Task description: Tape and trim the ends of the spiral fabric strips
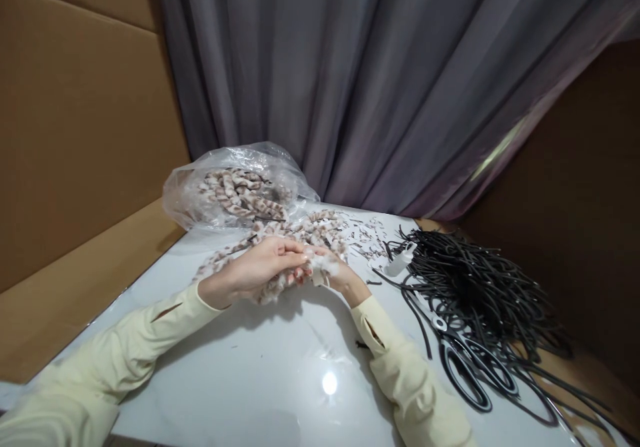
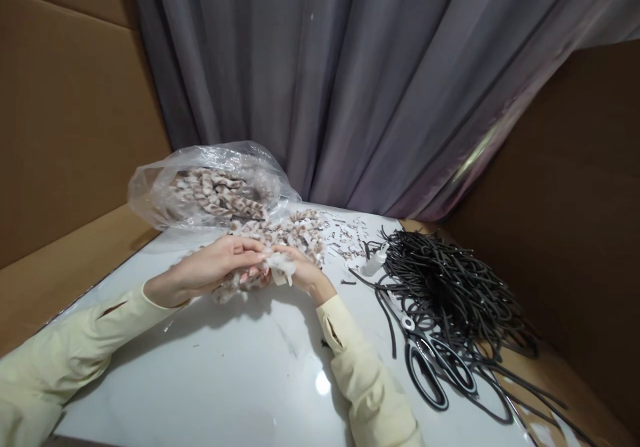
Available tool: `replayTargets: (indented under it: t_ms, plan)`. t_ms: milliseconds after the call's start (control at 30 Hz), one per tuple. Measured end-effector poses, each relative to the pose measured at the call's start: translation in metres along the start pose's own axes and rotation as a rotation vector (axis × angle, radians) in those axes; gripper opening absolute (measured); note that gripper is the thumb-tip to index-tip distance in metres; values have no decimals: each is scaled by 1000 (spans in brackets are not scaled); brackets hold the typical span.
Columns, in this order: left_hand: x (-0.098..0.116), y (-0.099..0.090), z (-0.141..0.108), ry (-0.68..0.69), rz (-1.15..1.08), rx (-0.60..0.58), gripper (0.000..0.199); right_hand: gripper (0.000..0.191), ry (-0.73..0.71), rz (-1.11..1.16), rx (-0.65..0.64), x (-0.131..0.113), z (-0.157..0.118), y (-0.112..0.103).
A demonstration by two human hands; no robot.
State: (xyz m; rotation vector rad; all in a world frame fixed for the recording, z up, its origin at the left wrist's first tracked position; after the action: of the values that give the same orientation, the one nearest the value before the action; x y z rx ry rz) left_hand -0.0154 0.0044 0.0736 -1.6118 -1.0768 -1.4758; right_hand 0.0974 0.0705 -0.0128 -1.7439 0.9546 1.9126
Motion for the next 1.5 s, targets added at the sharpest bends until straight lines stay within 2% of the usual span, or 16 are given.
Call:
replayTargets:
  t_ms: [133, 333, 433, 600, 667, 800, 933, 1067, 1233, 1367, 1500]
  plan:
    - [1, 1, 0, 11, 27, 25, 18, 26, -95, -11, 140, 1, 5, 4]
    - [-6, 4, -3, -29, 262, 39, 27, 15, -155, -83, 262, -10, 5, -7]
    - [-10, 5, -4, -50, 320, 12, 30, 9, -174, -119, 294, -23, 0, -16]
    - [-3, 11, -6, -50, 387, 1, 24, 9, -203, -180, 292, -48, -10, -25]
    - [-1, 14, -7, -18, 423, -9, 23, 8, -221, -228, 307, -57, -15, -26]
    - [-2, 14, -8, 145, 585, 23, 24, 13, -267, -336, 350, -79, -27, -20]
    - [-3, 13, -10, 247, 701, 60, 26, 24, -326, -405, 310, -96, -39, -11]
    - [3, 12, -13, 278, 737, 94, 24, 32, -367, -340, 206, -102, -45, -5]
    - [6, 9, -16, 303, 770, 143, 22, 35, -283, -221, 112, -103, -49, 2]
    - [7, 8, -17, 374, 824, 171, 21, 35, -252, -285, 90, -109, -56, 11]
    - [7, 7, -17, 371, 826, 184, 21, 36, -276, -462, 52, -118, -65, 19]
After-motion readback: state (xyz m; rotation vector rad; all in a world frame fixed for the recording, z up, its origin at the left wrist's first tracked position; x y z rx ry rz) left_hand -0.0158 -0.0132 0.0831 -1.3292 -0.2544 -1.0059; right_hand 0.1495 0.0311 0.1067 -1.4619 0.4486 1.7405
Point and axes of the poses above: each hand's wrist, its own z-axis towards the middle knuckle, its own y-axis out of the palm, x = y × z, the point moved 4 cm from there along z, towards the middle knuckle, and after that the axes turned 2 degrees about y, right-handed, at the moved point
